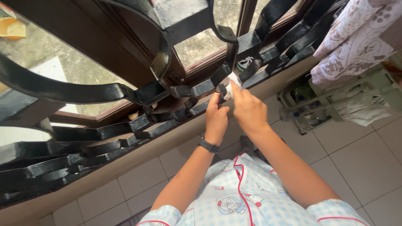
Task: The person wipes a black metal window grille with a white cloth, moving methodically along the bars and joints. The person uses both hands to reach different sections of the grille, ensuring thorough coverage of the surface.
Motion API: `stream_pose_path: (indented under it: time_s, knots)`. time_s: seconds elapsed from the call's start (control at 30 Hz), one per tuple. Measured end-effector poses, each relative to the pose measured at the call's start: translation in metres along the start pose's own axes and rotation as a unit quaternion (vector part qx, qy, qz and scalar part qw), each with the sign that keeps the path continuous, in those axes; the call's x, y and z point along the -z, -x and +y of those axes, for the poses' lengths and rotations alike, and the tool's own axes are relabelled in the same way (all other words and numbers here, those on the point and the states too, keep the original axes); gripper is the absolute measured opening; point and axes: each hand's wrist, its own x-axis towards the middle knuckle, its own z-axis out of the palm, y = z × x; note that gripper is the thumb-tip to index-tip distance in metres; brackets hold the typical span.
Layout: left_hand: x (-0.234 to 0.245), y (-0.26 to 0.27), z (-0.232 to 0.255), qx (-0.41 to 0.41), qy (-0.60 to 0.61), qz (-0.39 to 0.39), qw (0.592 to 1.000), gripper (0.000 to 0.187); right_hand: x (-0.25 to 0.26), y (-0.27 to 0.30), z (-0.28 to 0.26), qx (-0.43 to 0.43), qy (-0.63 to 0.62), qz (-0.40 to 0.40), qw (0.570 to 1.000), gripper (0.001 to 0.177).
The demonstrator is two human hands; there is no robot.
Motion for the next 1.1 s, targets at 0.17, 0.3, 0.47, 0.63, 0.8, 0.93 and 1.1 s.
stream_pose_path:
  time_s: [0.17, 0.3, 0.47, 0.63, 0.8, 0.93, 1.1]
  knots:
    - [0.015, 0.003, -0.003, -0.034, 0.031, 0.01, 0.999, 0.051, 0.038, 0.01, 0.009, 0.075, -0.149, 0.061, 0.984, 0.039]
    - [0.015, 0.012, 0.012, -0.013, 0.139, 0.019, 0.99, 0.055, 0.041, -0.018, -0.012, 0.076, -0.258, 0.104, 0.957, 0.033]
    - [0.011, 0.02, 0.023, -0.063, 0.197, -0.033, 0.978, 0.067, 0.05, -0.036, -0.052, 0.034, -0.371, 0.073, 0.925, 0.038]
    - [0.011, 0.02, 0.014, -0.048, 0.18, -0.037, 0.982, 0.068, 0.035, -0.028, -0.057, -0.072, -0.53, 0.086, 0.841, 0.017]
    - [0.017, 0.025, 0.006, -0.005, 0.112, 0.004, 0.994, 0.068, 0.014, -0.015, -0.031, 0.094, -0.181, 0.138, 0.969, 0.04]
    - [0.017, 0.032, 0.011, -0.002, 0.12, 0.024, 0.992, 0.061, 0.002, -0.007, -0.019, 0.072, -0.144, 0.102, 0.982, 0.037]
    - [0.026, 0.046, 0.0, -0.045, 0.059, 0.081, 0.994, 0.045, -0.001, 0.011, -0.023, 0.035, -0.167, 0.086, 0.982, 0.023]
